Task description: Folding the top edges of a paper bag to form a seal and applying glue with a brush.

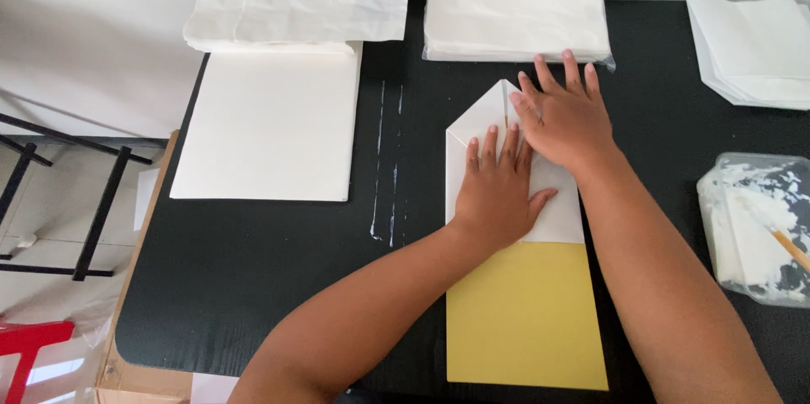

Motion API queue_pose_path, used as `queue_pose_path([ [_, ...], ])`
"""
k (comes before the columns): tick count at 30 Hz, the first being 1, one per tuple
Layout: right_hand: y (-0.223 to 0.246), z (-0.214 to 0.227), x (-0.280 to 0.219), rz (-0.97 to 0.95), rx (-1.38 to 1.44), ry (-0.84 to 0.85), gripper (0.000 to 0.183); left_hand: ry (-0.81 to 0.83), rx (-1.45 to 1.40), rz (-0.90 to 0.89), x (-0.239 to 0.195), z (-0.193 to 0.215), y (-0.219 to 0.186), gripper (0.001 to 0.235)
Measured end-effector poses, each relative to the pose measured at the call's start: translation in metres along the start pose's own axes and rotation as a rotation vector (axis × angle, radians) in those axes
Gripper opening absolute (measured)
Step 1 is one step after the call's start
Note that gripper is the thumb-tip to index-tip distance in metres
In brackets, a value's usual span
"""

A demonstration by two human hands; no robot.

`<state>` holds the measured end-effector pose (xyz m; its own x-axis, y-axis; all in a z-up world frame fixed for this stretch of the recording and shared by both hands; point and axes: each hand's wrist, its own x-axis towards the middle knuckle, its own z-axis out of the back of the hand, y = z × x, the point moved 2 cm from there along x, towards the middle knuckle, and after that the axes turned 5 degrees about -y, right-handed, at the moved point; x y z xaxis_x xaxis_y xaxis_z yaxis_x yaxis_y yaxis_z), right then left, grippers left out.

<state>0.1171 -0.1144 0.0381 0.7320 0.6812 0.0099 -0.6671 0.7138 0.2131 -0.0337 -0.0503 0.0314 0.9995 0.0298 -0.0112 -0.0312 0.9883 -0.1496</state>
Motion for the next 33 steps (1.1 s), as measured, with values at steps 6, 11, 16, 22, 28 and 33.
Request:
queue_pose_path([
  [6, 0.036, 0.067, -0.044, -0.038, 0.173, 0.092, 0.061, -0.046, -0.015, -0.005, -0.006, 0.012, 0.001, 0.077],
  [11, 0.012, 0.036, -0.072, -0.017, -0.011, 0.185, 0.056, -0.089, -0.107, 0.005, -0.001, 0.011, 0.010, 0.070],
  [16, 0.012, 0.035, -0.086, -0.079, 0.057, 0.245, 0.061, -0.154, -0.197, 0.054, 0.007, 0.005, 0.019, 0.064],
  [22, 0.004, 0.023, -0.090, -0.014, 0.037, 0.173, 0.067, -0.109, -0.131, -0.150, 0.007, 0.023, 0.040, 0.057],
  [28, -0.001, 0.023, -0.091, -0.026, 0.096, 0.201, 0.069, 0.167, -0.164, -0.144, -0.008, 0.034, 0.042, 0.050],
  [33, -0.003, 0.019, -0.092, -0.010, 0.138, 0.140, 0.068, -0.243, -0.377, -0.276, -0.008, 0.062, 0.049, 0.053],
])
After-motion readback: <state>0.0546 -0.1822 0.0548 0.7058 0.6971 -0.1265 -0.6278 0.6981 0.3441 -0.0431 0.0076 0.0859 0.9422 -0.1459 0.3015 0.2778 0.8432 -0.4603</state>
